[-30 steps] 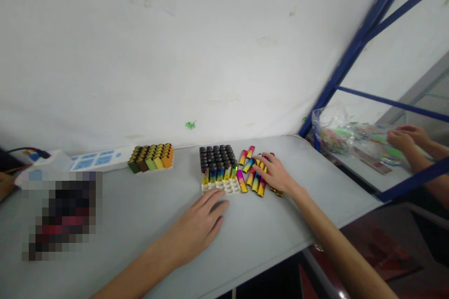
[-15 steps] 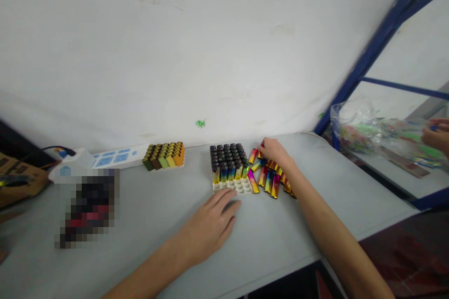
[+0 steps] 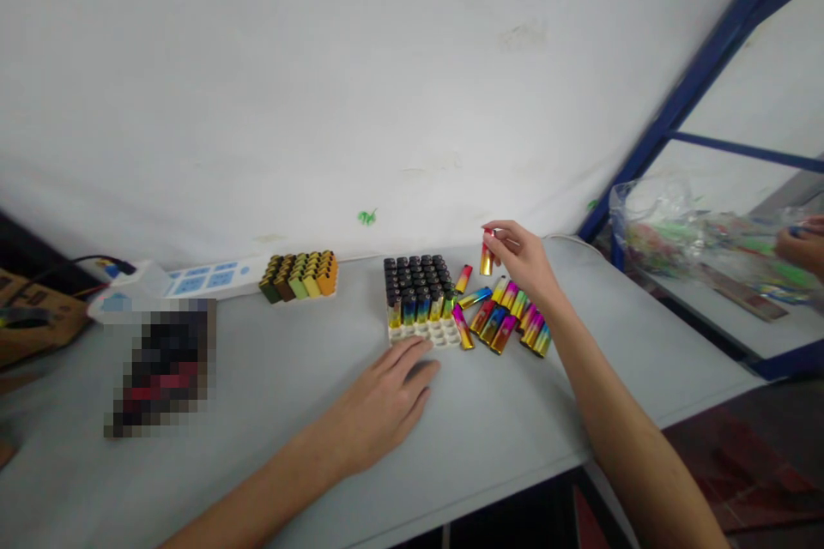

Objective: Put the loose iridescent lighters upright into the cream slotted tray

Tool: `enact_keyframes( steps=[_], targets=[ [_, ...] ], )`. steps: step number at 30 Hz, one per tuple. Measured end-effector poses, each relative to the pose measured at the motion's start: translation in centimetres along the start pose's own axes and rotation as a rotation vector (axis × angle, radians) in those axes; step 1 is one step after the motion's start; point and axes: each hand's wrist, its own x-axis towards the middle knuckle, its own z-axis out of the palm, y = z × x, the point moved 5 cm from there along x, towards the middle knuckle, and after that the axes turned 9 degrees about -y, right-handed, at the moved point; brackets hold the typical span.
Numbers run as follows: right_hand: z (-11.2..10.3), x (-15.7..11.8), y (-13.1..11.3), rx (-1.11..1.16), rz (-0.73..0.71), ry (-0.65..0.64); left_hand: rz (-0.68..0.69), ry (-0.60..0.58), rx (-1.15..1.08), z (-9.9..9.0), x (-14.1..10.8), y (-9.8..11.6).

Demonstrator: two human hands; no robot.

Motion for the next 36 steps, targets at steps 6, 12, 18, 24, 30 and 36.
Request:
enact_keyframes(
  steps=[6, 12, 18, 24, 30, 36],
  targets=[
    [3.3, -4.3, -2.7, 0.014, -0.004, -0.157, 0.011, 0.047, -0.007, -0.8, 0.0, 0.6],
    [4.4, -5.2, -1.0, 0.006, -0.033, -0.189, 0.03, 0.029, -0.02, -0.9, 0.2, 0.9],
    [3.0, -6.0, -1.7, 0.072, -0.064, -0.132, 0.022, 0.028, -0.06, -0.6, 0.2, 0.5],
    [4.8, -6.3, -1.3, -0.025, -0.084, -0.358, 0.03, 0.024, -0.045, -0.2, 0.2, 0.4],
    [5.6, -6.6, -1.6, -0.058, -0.155, -0.358, 0.038, 0.016, -0.063, 0.0, 0.2, 0.2],
    [5.6, -6.8, -3.0, -0.182, -0.199, -0.367, 0.037, 0.002, -0.068, -0.1, 0.2, 0.2]
  ],
)
